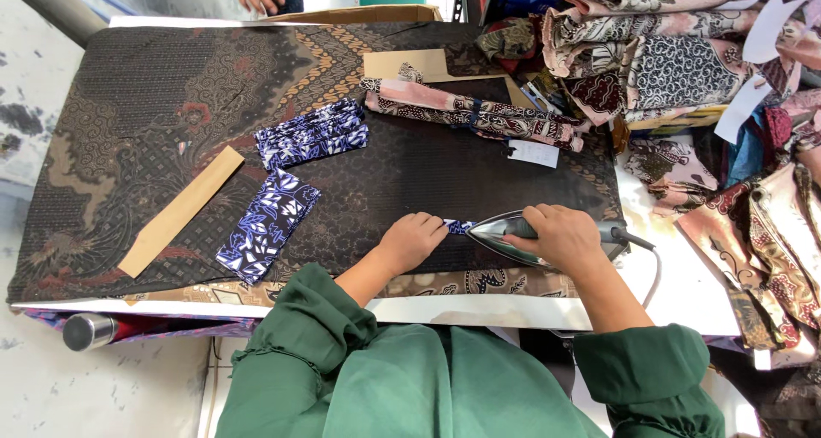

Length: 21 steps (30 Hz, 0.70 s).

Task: The person irons small patterned fabric pieces on a worktable using a handheld iron and a cardboard template. They repeatedly place the template on each piece, press with the iron, remove the template, and set the finished piece aside. The process is repeated for multiple pieces throughout the clip.

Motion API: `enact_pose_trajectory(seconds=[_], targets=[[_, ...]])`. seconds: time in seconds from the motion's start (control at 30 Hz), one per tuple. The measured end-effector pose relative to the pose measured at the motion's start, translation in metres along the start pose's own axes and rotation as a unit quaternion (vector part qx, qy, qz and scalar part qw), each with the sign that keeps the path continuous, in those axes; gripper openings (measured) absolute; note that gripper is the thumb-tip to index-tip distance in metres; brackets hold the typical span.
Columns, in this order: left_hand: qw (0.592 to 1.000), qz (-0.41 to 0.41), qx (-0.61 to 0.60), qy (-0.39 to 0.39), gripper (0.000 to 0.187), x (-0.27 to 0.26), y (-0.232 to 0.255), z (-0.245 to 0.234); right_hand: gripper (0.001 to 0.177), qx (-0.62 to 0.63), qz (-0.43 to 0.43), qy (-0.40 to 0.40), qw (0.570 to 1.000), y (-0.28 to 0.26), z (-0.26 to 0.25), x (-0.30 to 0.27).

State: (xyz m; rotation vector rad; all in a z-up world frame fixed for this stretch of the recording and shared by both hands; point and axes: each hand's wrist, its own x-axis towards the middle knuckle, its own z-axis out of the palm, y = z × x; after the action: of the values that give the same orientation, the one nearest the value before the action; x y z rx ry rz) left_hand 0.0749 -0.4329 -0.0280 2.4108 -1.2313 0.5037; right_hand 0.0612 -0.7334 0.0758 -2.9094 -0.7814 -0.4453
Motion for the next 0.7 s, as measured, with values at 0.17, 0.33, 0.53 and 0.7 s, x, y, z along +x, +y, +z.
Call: enact_pose_trajectory(seconds=[0.17,0.33,0.53,0.7], targets=[[0.995,-0.082,-0.044,0.026,0.025,-0.005,0.008,-0.009,0.048,0.015,-0.015,-0.003,1.0,-0.015,0.006,0.016],[0.97,-0.2,-0.105,0.089,0.02,-0.011,0.016,-0.023,0.05,0.021,0.001,-0.045,0.999,-0.03,0.017,0.04],[0.965,-0.213,-0.097,0.115,0.024,-0.013,0.017,-0.028,0.048,0.03,0.011,-0.045,0.998,-0.038,0.023,0.049],[0.97,-0.193,-0.091,0.115,0.031,-0.012,0.018,-0.029,0.047,0.049,-0.007,-0.045,0.998,-0.038,0.021,0.047]])
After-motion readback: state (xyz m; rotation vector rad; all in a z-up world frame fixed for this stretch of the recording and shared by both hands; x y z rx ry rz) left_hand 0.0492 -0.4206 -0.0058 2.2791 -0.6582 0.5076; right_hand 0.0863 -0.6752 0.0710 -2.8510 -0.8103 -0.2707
